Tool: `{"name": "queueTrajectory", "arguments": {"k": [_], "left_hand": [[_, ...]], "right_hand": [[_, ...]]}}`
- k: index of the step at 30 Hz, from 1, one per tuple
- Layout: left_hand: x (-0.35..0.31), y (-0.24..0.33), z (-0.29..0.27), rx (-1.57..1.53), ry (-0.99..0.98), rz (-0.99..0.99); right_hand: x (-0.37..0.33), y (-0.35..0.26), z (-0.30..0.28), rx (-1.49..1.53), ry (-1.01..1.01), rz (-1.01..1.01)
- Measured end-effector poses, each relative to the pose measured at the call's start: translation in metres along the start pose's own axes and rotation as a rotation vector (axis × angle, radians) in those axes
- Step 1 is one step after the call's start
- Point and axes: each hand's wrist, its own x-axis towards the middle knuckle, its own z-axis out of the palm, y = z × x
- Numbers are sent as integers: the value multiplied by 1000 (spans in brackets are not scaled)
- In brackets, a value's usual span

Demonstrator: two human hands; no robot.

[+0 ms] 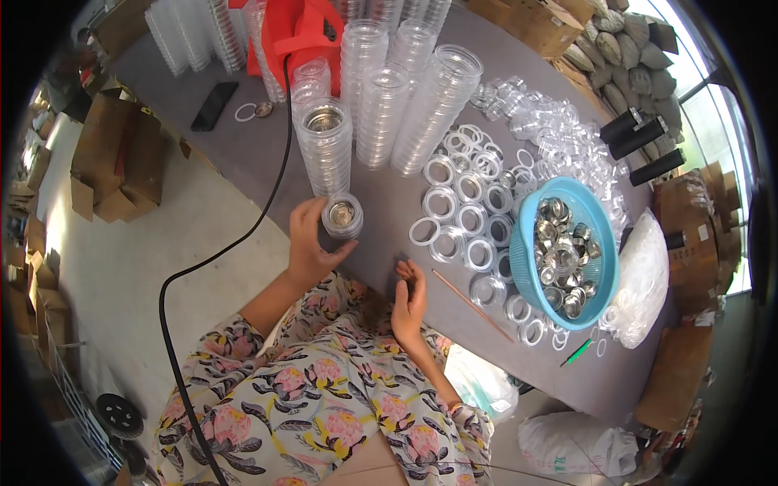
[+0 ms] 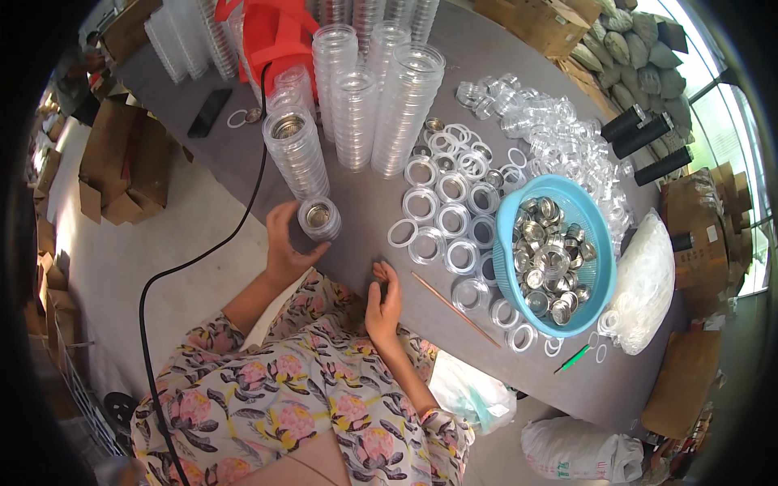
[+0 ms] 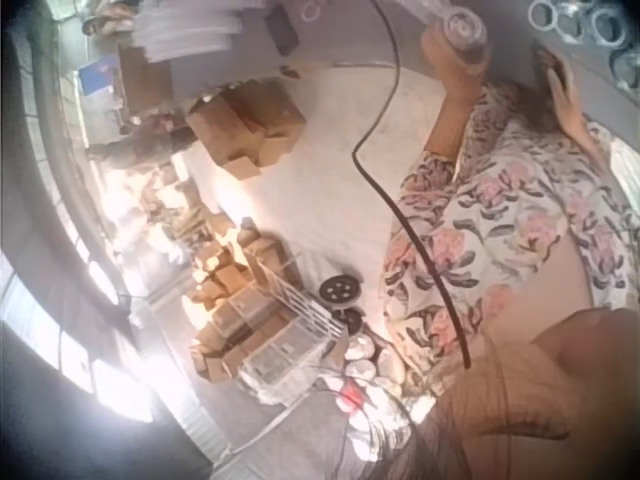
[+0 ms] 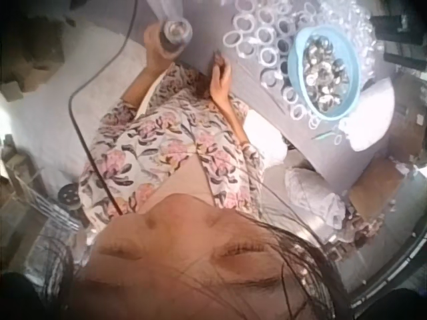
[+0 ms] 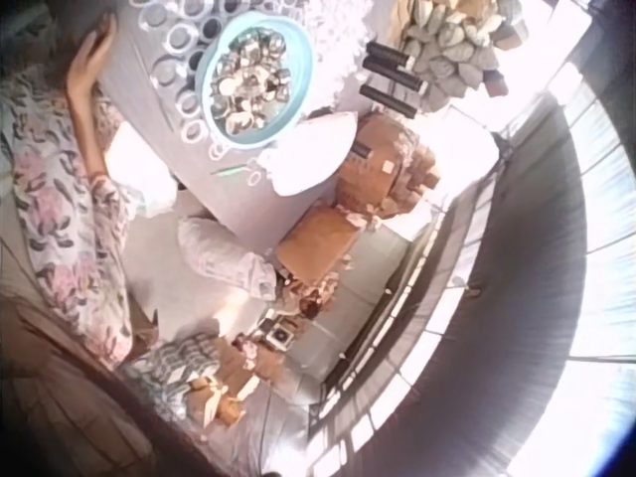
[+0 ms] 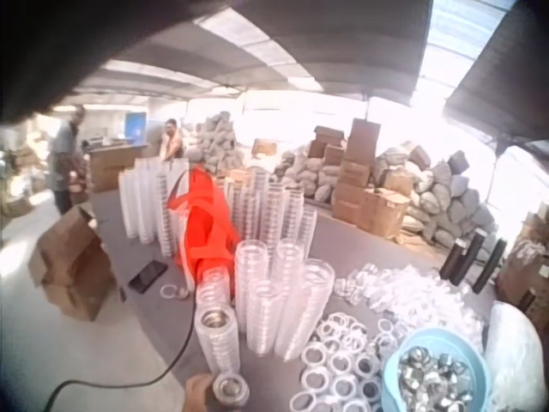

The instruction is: The person assembles clear plastic cups by placing white rubber gaskets and metal strainers into the cup openings. They handle the components one at a time, inserting the gasket first, followed by the strainer, and then stacking the completed units. The person uses a thin metal rod to adjust the strainer position inside the cup during the process.

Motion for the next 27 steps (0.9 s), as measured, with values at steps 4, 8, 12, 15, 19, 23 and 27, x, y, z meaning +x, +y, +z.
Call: {"name": "queueTrajectory", "arguments": {"k": [4, 8, 12, 15, 19, 23, 27], "left_hand": [[-21, 0, 32, -86, 126, -243], [-20, -21, 42, -52, 20, -253], [-17, -18, 32, -224, -25, -240], [-4, 1, 13, -373, 66, -164], [80, 39, -41, -454, 280, 29], [143, 43, -81, -154, 145, 53], [151, 32, -82, -151, 21, -32]], "right_hand": [[1, 2, 0, -48, -6, -20], [1, 3, -1, -91, -19, -36], [1, 2, -1, -77, -13, -30], [0, 4, -1, -81, -16, -29], [0, 10, -1, -119, 58, -84], [3, 5, 1, -107, 50, -107], [0, 3, 2, -67, 64, -91]]}}
